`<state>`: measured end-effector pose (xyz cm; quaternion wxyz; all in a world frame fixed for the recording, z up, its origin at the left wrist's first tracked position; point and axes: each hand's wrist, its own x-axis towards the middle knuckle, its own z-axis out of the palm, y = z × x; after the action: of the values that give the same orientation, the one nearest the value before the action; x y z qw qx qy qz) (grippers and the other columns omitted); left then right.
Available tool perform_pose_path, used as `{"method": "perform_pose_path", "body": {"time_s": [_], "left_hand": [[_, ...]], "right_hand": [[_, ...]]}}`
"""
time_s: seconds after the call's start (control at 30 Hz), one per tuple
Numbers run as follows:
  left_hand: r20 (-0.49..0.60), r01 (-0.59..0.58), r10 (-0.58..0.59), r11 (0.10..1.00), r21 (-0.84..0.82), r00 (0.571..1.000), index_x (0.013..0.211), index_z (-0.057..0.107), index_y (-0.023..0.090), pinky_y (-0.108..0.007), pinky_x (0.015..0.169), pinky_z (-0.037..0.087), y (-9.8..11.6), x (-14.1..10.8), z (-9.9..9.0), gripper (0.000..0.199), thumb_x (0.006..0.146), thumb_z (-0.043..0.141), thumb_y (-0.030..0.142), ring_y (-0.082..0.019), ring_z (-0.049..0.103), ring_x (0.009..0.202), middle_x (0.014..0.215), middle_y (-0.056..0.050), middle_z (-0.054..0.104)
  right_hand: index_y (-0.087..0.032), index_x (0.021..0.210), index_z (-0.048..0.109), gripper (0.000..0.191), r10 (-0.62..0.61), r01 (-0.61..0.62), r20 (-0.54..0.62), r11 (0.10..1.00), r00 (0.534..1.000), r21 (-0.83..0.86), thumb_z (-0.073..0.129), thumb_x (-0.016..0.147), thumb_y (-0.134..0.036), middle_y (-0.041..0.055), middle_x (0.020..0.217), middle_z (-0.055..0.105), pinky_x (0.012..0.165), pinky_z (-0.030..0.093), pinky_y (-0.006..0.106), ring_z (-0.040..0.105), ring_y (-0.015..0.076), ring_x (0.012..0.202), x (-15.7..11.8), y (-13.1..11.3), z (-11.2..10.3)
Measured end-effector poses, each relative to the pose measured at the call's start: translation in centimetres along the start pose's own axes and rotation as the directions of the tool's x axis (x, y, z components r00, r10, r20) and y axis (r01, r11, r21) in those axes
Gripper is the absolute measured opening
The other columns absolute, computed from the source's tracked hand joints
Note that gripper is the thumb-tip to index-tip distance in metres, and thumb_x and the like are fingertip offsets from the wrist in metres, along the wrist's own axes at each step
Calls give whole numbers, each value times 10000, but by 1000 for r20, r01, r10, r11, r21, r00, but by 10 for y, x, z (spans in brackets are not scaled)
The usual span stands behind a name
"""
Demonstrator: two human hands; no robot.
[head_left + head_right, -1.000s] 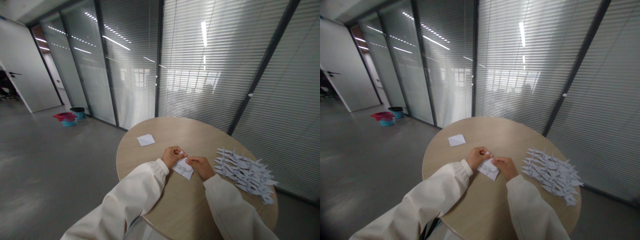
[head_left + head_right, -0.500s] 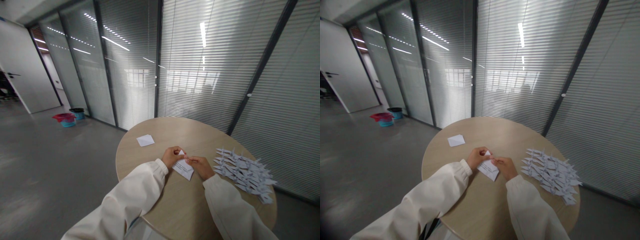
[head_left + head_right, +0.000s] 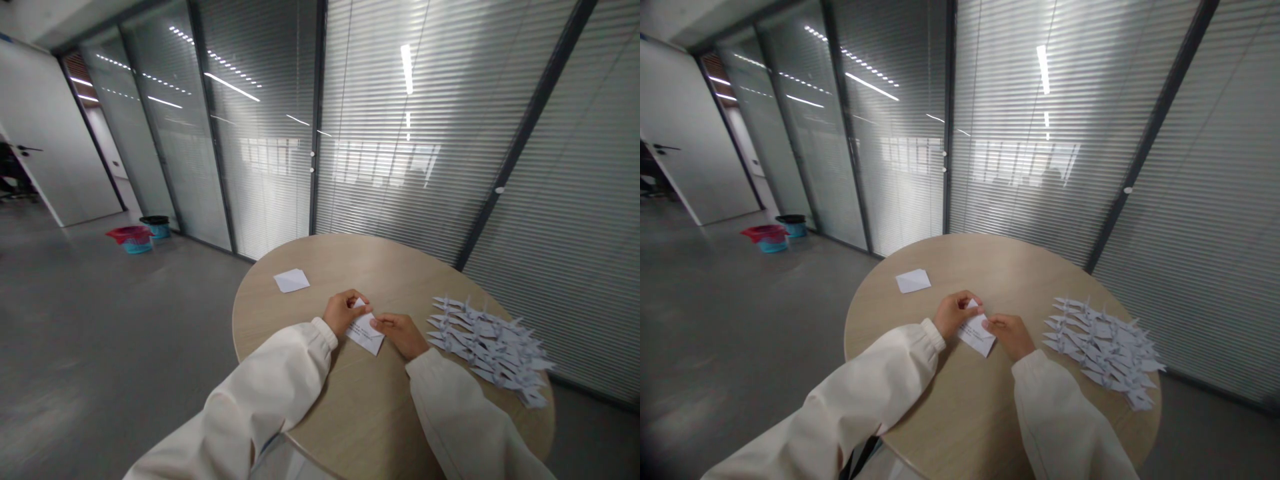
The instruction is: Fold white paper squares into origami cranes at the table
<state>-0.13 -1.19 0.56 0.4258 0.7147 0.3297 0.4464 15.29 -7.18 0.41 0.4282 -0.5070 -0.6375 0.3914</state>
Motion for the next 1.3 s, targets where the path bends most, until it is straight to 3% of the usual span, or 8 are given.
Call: {"method": "perform_pose_path", "body": {"time_s": [0.2,0.47,0.7,0.97,1.3], "left_hand": [[-26,-29,30,998,51,999,762,612,127,-175,433,225,-1,0,0,334,598,624,417,-53,345,460,511,51,406],[-7,-36,37,998,49,999,817,595,134,-173,429,224,2,-1,0,357,605,616,421,-52,337,459,508,62,389],[-94,-22,32,994,107,995,821,597,145,-175,450,263,0,1,-3,327,631,593,410,-65,395,494,546,43,456],[23,27,-27,999,19,999,932,535,150,-166,439,309,2,-2,-3,434,571,660,356,-69,449,484,569,45,499],[7,50,-50,998,33,999,888,504,160,-153,392,278,2,-3,-2,406,573,656,365,-56,426,429,529,67,473]], "right_hand": [[-163,745,662,331,-34,34,0,999,999,39,577,650,-468,59,701,681,588,454,288,608,195,642,1,5,-1],[-125,758,648,393,-43,43,11,997,999,63,558,653,-492,61,699,672,594,452,277,609,192,659,3,8,0],[-135,730,638,380,44,-38,-35,990,998,137,618,586,-486,60,679,672,613,470,301,615,198,642,2,5,0],[-135,738,638,337,11,-8,-28,992,1000,124,591,634,-452,56,677,668,610,467,287,610,182,636,1,8,-1],[-140,685,645,340,0,1,-14,996,1000,91,592,612,-468,37,618,656,566,450,274,596,171,579,1,5,-2]]}}
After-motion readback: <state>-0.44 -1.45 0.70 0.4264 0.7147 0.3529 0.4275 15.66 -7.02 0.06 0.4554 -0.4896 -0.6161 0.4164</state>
